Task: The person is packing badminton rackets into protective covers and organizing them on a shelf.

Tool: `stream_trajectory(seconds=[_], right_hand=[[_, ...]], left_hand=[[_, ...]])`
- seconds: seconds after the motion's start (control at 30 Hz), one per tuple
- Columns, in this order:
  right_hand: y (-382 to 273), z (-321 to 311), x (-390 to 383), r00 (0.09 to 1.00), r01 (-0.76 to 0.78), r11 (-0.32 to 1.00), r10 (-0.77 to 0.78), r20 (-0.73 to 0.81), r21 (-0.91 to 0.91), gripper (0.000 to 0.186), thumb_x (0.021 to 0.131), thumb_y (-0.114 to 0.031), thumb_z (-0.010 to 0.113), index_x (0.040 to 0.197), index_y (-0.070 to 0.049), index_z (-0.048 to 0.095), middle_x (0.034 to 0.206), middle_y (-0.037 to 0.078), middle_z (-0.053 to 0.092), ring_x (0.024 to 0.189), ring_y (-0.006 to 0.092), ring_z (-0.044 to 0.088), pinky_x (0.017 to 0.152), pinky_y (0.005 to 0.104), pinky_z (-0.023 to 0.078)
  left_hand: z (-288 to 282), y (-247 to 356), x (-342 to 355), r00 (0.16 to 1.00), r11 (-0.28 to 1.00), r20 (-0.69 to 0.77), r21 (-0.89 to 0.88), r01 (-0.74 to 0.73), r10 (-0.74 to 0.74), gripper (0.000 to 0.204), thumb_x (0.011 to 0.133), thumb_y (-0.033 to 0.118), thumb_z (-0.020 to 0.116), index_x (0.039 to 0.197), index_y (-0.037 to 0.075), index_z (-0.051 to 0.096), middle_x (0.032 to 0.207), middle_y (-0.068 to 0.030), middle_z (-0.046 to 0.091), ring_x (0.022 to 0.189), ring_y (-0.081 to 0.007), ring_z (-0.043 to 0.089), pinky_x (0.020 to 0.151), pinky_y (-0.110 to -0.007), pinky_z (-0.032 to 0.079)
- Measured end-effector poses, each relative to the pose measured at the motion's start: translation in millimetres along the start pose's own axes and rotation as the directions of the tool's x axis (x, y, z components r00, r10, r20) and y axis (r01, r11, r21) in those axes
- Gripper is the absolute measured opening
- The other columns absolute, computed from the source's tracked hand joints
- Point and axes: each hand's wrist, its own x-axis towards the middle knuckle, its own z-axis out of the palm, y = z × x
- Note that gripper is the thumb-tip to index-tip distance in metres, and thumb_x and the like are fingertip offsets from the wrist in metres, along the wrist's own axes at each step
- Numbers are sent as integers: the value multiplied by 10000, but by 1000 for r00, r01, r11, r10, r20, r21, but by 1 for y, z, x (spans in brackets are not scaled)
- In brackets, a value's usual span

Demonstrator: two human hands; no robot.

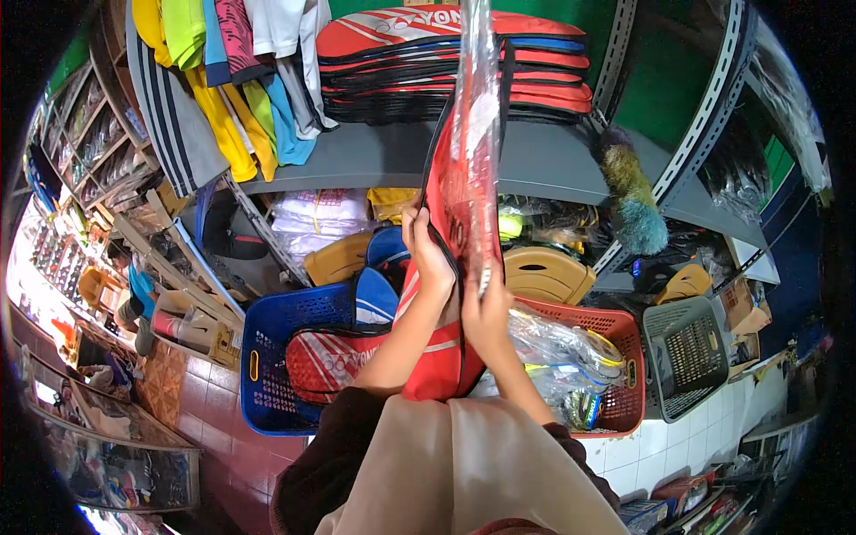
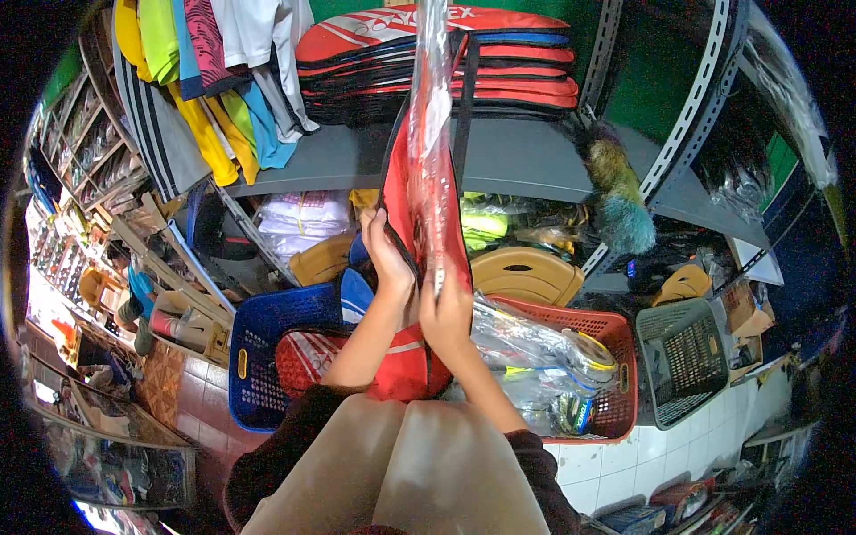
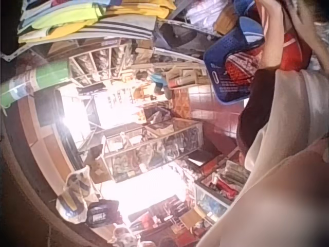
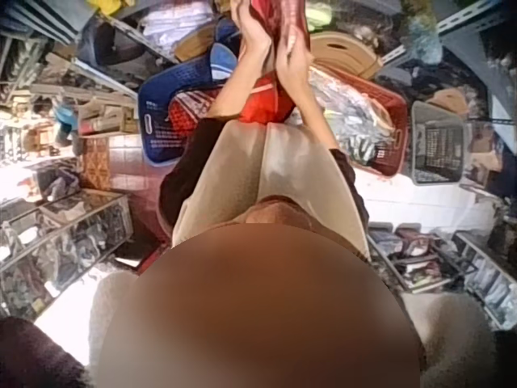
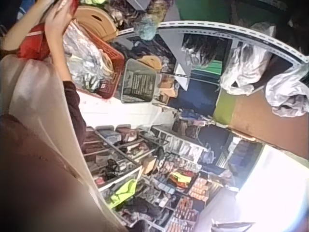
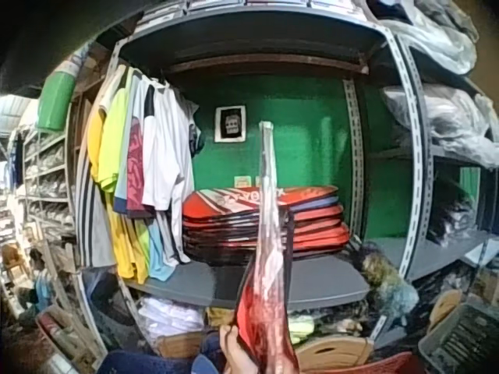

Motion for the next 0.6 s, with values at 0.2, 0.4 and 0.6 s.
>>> stream_trajectory(seconds=[0.2,0.4,0.6], right_hand=[[38,22,-54,987,-16,998,26,158,-64,458,830,-20,500,1260,39,353,709,275,571,589,430,577,511,492,428],[43,20,-104,958,-141,990,140,251,-12,408,842,8,491,1222,70,355,695,262,558,583,390,588,487,426,414],[18,-12,-52,977,3,987,32,213,-159,455,836,-16,517,1267,10,374,651,259,557,549,393,588,486,456,451]], left_hand=[[-33,-21,23,995,1000,-95,17,-11,13,97,869,128,458,786,79,457,828,9,453,847,-111,433,846,-258,324],[-58,-19,40,996,997,-74,-51,54,-57,141,866,149,440,933,61,527,970,-41,529,972,-150,482,934,-289,326],[-40,2,54,939,901,5,-279,333,-345,392,844,211,410,1157,2,518,1242,-100,531,1138,-244,493,1014,-345,323]])
